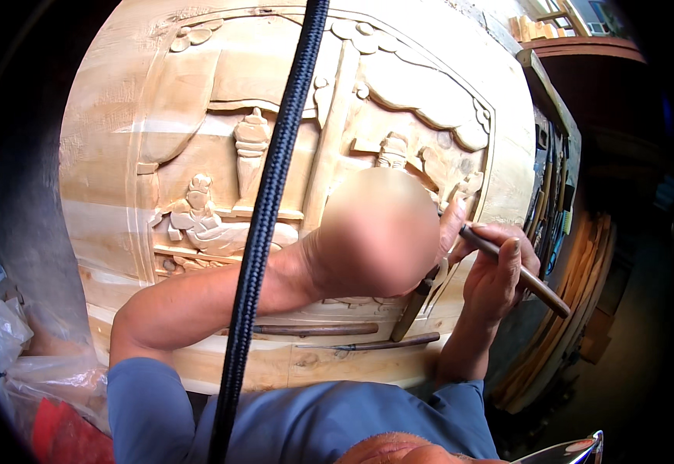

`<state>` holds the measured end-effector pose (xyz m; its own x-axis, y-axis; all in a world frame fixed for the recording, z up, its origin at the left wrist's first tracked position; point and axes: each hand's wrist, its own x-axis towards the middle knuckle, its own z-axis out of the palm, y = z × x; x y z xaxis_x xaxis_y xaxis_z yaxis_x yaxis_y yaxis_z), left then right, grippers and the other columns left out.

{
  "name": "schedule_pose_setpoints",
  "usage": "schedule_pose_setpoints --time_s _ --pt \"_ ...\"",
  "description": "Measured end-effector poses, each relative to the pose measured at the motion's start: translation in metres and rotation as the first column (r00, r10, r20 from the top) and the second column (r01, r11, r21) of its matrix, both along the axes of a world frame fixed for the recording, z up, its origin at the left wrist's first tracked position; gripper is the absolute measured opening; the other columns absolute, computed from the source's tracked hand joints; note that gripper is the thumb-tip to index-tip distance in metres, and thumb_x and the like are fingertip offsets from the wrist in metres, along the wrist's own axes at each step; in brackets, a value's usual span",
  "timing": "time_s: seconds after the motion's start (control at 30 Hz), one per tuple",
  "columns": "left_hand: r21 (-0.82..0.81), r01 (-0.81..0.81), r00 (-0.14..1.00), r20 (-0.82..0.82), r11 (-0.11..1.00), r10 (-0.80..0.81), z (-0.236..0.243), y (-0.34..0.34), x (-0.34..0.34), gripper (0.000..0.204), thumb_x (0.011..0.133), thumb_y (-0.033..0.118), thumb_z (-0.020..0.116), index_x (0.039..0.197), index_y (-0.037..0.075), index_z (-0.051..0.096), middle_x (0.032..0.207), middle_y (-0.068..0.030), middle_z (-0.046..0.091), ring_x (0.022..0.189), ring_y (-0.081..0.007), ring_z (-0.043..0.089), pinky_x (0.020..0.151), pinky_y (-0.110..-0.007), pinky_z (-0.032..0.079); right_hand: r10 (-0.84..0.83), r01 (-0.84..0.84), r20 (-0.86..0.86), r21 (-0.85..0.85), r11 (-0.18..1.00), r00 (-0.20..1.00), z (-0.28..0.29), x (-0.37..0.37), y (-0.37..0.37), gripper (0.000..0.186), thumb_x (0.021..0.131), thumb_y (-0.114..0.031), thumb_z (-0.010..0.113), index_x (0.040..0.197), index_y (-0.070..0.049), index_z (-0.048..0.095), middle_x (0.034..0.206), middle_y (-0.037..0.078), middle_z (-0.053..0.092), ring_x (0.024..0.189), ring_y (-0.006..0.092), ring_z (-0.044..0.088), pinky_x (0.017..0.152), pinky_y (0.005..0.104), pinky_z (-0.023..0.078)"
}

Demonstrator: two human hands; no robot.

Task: The person carves intricate details into a large wooden relief using various handheld chisels and gauges.

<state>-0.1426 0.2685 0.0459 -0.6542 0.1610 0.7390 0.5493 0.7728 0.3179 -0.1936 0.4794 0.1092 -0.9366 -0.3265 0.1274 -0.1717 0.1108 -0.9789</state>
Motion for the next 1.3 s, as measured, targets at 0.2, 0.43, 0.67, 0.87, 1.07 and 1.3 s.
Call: schedule_pose_setpoints --time_s 0.2,0.43,0.67,0.87,1.07,1.3 --pt "-0.061 -0.007 0.999 0.043 0.998 0.009 0.003 -0.003 -0.003 0.050 0.091 0.012 0.069 0.137 -0.008 0.070 0.080 -0.0036 0.057 0.060 -0.0124 0.057 0.051 -0.029 0.047 -0.014 0.013 0.037 0.016 1.000 0.999 -0.009 0.008 -0.002 0.048 0.116 -0.033 0.061 0.113 0.013 0.076 0.089 0.022 0.079 0.073 0.0271 0.077 0.072 0.0371 0.064" --pt "0.027 0.028 0.986 0.161 0.999 -0.032 0.007 -0.004 -0.003 0.049 0.092 0.014 0.070 0.136 -0.006 0.070 0.084 -0.0037 0.058 0.060 -0.0118 0.057 0.051 -0.029 0.048 0.021 -0.010 -0.070 0.150 0.989 0.997 -0.006 0.010 -0.008 0.046 0.116 -0.032 0.061 0.117 0.011 0.076 0.090 0.021 0.080 0.076 0.0262 0.079 0.074 0.0360 0.065" --pt "-0.046 0.049 0.997 0.056 0.998 -0.047 0.005 -0.004 -0.001 0.053 0.095 0.013 0.070 0.146 -0.002 0.069 0.098 -0.0062 0.069 0.059 -0.0102 0.052 0.050 -0.027 0.044 -0.014 0.089 -0.326 0.216 0.972 0.945 -0.002 0.020 -0.006 0.070 0.115 -0.057 0.055 0.114 0.009 0.077 0.086 0.019 0.080 0.072 0.0261 0.079 0.069 0.0348 0.065" --pt "-0.110 0.078 0.997 -0.001 0.991 -0.078 0.012 -0.014 0.008 0.048 0.094 0.016 0.073 0.140 0.002 0.074 0.113 -0.0099 0.075 0.058 -0.0099 0.053 0.049 -0.027 0.042 -0.265 0.273 -0.115 0.066 0.960 0.957 0.003 0.018 0.028 0.110 0.110 -0.082 0.008 0.097 0.006 0.074 0.078 0.018 0.074 0.061 0.0268 0.073 0.065 0.0327 0.063" --pt "-0.157 -0.121 0.979 0.144 0.980 0.144 0.014 -0.034 0.022 0.054 0.091 0.022 0.086 0.140 0.003 0.074 0.145 -0.0188 0.073 0.063 -0.0131 0.063 0.052 -0.027 0.048 -0.439 0.465 -0.277 0.033 0.885 0.855 0.043 -0.016 0.042 0.092 0.112 -0.079 0.014 0.089 -0.005 0.064 0.114 0.030 0.077 0.104 0.0305 0.077 0.093 0.0382 0.065" --pt "-0.195 0.016 0.971 0.239 0.981 0.031 0.012 -0.036 0.031 0.047 0.093 0.030 0.088 0.129 0.002 0.079 0.132 -0.0176 0.079 0.065 -0.0159 0.066 0.053 -0.030 0.050 -0.335 0.392 -0.367 0.092 0.915 0.868 0.055 -0.032 0.026 0.062 0.109 -0.069 0.057 0.099 -0.009 0.063 0.074 0.008 0.070 0.044 0.0048 0.043 0.042 0.0168 0.030"
